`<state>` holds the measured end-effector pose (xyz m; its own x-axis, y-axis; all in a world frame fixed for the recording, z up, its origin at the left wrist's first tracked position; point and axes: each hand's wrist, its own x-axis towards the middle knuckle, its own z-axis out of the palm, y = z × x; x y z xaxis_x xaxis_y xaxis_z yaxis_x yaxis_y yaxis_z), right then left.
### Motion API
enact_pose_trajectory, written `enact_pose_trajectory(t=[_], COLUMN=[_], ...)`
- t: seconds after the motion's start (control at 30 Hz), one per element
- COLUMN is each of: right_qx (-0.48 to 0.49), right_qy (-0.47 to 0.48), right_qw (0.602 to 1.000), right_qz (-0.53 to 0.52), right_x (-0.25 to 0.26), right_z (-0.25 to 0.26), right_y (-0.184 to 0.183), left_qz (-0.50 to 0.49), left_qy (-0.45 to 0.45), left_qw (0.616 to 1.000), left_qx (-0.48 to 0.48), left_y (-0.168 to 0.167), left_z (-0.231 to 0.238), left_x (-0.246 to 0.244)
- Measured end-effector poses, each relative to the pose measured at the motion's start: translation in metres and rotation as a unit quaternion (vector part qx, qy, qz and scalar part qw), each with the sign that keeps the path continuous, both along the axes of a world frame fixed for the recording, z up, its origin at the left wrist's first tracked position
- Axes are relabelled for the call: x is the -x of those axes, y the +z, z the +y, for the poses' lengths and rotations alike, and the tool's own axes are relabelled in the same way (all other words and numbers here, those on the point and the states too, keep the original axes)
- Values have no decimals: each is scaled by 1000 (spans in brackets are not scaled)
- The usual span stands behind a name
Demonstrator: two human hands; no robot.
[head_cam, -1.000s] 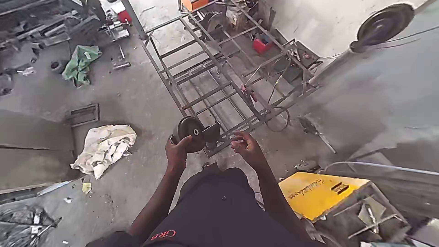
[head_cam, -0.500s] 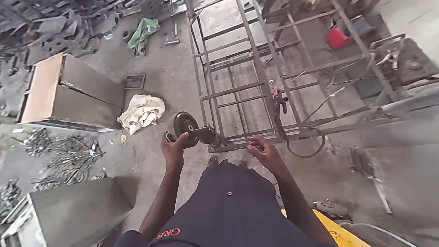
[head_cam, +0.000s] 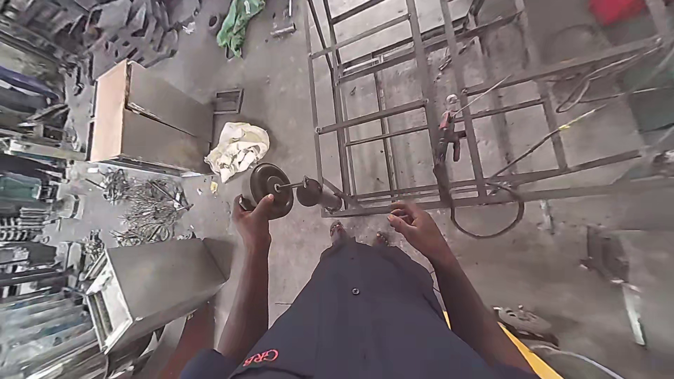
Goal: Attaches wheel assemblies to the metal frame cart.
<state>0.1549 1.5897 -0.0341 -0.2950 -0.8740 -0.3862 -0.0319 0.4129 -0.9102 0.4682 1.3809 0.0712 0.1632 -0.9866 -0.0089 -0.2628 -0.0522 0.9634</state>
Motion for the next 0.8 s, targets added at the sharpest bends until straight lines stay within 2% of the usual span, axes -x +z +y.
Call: enact_pose_trajectory(t=[0.2, 0.4, 0.53, 0.67, 0.8], right_qx=[2, 12, 12, 14, 7], right_qy=[-11, -26, -30, -37, -44], right_qw=[1000, 999, 999, 999, 999], right_qz=[-9, -27, -24, -18, -6], right_x=[11, 15, 14, 17, 22], right_z=[4, 12, 14, 16, 18], right_y=[-10, -21, -28, -29, -28], left_qz=[-68, -94, -165, -248, -269], left_qy=[-28, -40, -91, -89, -98], left_qw=[997, 994, 981, 964, 958], left_qx=[31, 32, 39, 33, 14], left_y=[9, 11, 16, 20, 26], left_z=[4, 5, 11, 17, 24], left_x=[9, 13, 32, 51, 58])
